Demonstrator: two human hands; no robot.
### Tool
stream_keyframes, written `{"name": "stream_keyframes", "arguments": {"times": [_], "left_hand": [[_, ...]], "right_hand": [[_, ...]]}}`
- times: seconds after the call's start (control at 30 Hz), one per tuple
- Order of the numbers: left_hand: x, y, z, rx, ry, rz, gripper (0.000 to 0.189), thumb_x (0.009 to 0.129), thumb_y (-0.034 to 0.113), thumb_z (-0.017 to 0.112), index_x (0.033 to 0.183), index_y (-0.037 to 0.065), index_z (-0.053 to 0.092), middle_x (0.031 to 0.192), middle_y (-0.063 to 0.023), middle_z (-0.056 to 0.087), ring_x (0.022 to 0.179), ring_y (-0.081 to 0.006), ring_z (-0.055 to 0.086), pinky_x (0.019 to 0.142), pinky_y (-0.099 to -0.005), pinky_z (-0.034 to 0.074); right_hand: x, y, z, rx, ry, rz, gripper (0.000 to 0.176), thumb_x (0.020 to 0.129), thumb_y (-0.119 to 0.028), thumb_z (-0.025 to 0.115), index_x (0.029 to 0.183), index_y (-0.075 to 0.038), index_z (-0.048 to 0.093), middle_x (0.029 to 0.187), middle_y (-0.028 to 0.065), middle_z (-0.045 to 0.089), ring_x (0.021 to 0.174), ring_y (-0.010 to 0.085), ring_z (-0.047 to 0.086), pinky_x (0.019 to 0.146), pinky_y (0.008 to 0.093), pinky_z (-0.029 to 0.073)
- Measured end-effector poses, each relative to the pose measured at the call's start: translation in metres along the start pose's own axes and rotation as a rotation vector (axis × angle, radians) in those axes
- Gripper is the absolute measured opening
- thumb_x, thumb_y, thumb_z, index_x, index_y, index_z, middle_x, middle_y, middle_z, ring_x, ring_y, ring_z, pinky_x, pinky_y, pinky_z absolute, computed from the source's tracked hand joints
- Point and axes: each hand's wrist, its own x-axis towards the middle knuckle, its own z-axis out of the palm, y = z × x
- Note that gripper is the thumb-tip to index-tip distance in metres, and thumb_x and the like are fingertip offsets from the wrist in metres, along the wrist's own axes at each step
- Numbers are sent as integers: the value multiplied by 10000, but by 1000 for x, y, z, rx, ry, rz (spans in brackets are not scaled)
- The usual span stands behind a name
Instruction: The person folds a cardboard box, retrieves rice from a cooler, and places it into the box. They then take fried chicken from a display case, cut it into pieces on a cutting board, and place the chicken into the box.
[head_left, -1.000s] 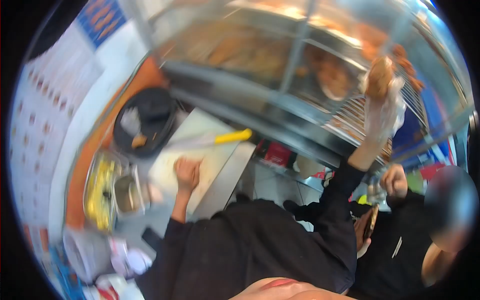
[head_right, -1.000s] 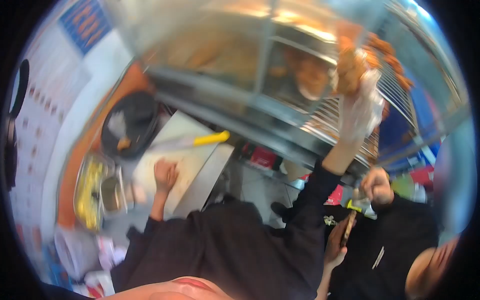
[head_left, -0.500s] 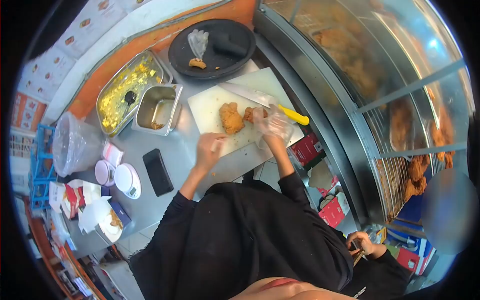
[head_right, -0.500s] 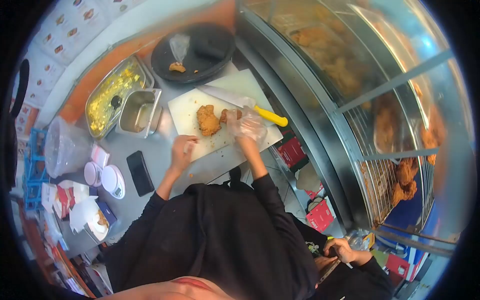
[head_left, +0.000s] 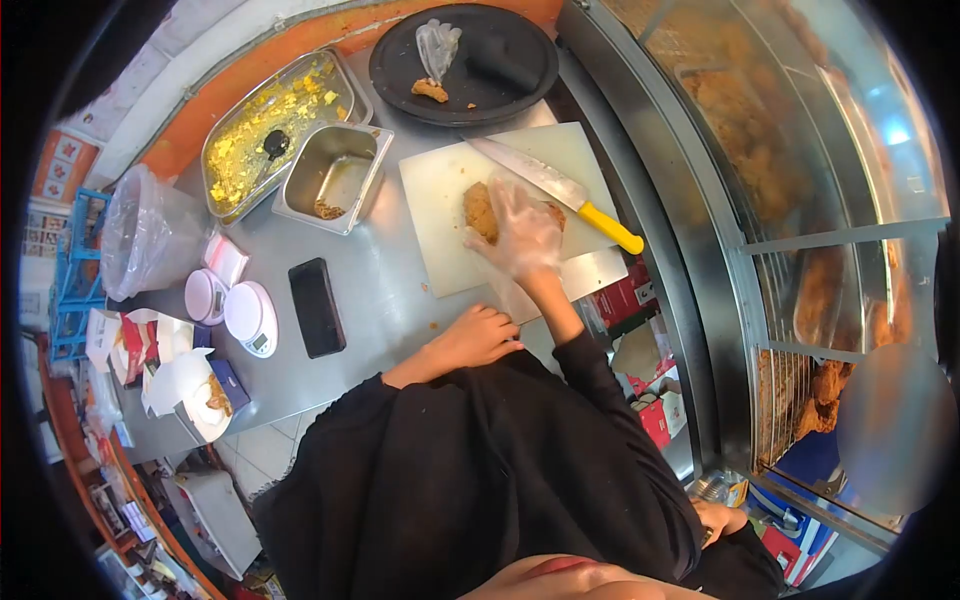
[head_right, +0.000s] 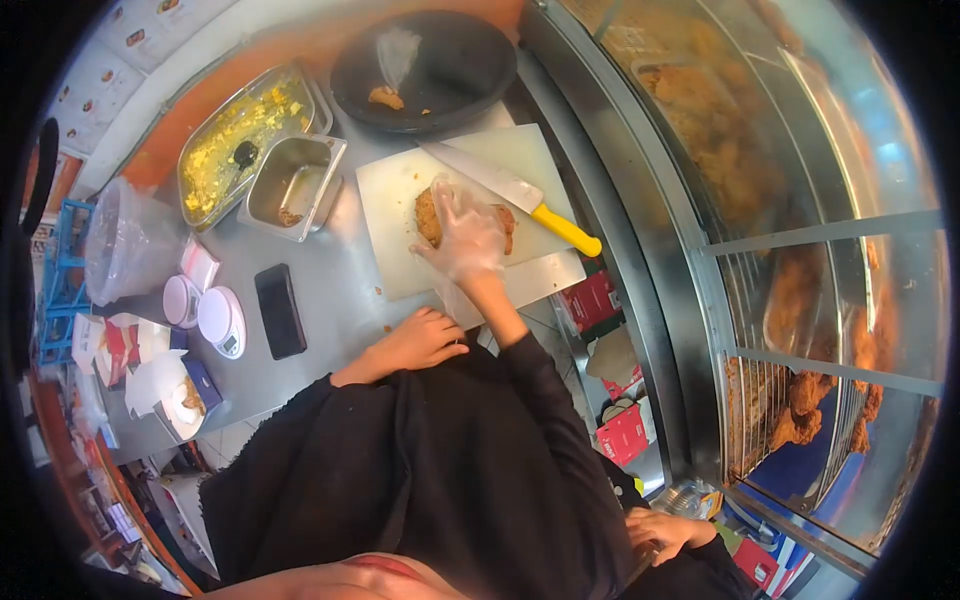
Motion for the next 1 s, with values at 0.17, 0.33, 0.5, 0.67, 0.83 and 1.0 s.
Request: {"name": "stream_keyframes", "arguments": {"times": [0.17, 0.33, 0.5, 0.67, 0.83, 1.0], "left_hand": [[-47, -9, -19, -90, -53, -194, 152, 803, 221, 500, 815, 87, 570, 807, -43, 559, 794, -214, 517, 728, -317, 368], [-71, -10, -30, -118, 172, -379, 124, 795, 172, 512, 819, 71, 580, 792, -52, 560, 774, -235, 522, 709, -333, 386], [-68, -11, -37, -95, 171, -360, 122, 793, 169, 513, 820, 70, 580, 795, -53, 560, 782, -229, 520, 716, -326, 384], [-56, -22, -30, -79, 146, -265, 116, 792, 167, 513, 814, 74, 579, 789, -46, 556, 780, -219, 517, 721, -319, 379], [-26, -21, -30, -61, 79, -91, 104, 782, 166, 524, 809, 82, 581, 752, -32, 548, 764, -210, 512, 718, -303, 371], [-4, -29, -47, -94, 137, 8, 117, 776, 176, 530, 803, 75, 582, 760, -42, 555, 752, -220, 524, 702, -323, 389]], "right_hand": [[55, -18, 36, -55, -52, 54, 700, 645, -398, 593, 1228, -103, 343, 963, 132, 555, 877, 275, 550, 757, 351, 428], [53, -59, 14, 172, -237, 99, 617, 659, -336, 576, 1201, -105, 393, 971, 146, 546, 889, 276, 540, 767, 376, 415], [31, -29, 51, -157, 472, 128, 551, 660, -374, 587, 1112, -91, 448, 950, 161, 557, 901, 292, 541, 783, 396, 409], [19, 45, 21, 147, 24, 362, 660, 652, -463, 593, 1186, -121, 409, 1004, 170, 556, 912, 318, 546, 758, 392, 443], [18, 53, 40, 258, 224, 418, 559, 663, -419, 594, 1106, -102, 466, 915, 195, 561, 858, 319, 558, 719, 381, 458], [22, 127, 41, 235, 463, 208, 509, 664, -347, 587, 1104, -120, 469, 902, 194, 548, 849, 316, 554, 723, 378, 456]]}}
